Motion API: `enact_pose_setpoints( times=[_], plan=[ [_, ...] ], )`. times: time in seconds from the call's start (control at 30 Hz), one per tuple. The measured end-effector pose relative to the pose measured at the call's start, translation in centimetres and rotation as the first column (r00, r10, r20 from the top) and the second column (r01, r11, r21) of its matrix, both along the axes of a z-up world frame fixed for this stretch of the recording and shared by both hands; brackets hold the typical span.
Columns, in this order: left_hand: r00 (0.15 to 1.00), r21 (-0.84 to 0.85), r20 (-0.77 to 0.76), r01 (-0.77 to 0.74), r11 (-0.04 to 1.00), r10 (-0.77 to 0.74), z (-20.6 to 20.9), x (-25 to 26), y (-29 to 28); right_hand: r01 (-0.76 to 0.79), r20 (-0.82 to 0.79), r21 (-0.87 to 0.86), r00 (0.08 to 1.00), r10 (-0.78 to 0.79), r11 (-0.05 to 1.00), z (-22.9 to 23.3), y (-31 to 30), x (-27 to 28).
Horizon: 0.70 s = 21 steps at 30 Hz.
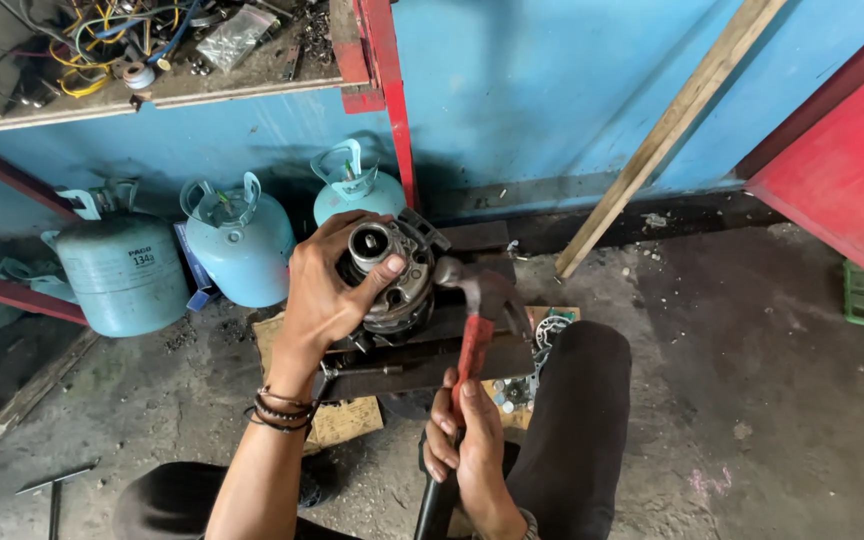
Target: The person uses a green tool to work on a mechanical part, then uses a hammer to tap it. They remove a circular component and place it on a wooden board.
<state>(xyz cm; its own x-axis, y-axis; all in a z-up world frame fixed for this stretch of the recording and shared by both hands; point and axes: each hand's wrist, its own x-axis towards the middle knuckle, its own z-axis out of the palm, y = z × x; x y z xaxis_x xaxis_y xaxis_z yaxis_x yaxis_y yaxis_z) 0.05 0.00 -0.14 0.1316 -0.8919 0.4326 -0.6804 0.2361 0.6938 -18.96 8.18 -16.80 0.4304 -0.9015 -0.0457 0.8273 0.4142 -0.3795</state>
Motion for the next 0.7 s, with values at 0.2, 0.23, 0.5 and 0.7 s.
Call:
enact_pose_setpoints(
  times=[0.2,0.23,0.5,0.7],
  plan=[
    [1.0,-0.008,-0.007,-0.001,1.0,0.001,-0.2,0.2,-0.1,-0.008,-0.119,0.004,0.993,0.008,1.0,1.6,0.5,-0.4],
    [1.0,-0.01,-0.003,0.009,1.0,-0.009,-0.2,0.2,0.0,-0.018,-0.083,0.0,0.996,0.018,1.0,1.7,0.6,-0.6],
    [0.997,-0.001,-0.032,0.067,0.998,-0.067,0.2,0.5,0.0,0.011,-0.053,-0.043,0.999,-0.013,0.999,-1.6,-1.9,-2.7],
    [0.94,0.015,0.02,0.339,0.941,-0.34,-0.5,3.0,-1.2,-0.024,-0.257,-0.089,0.966,0.001,0.996,1.4,-3.4,-5.0]
  ],
)
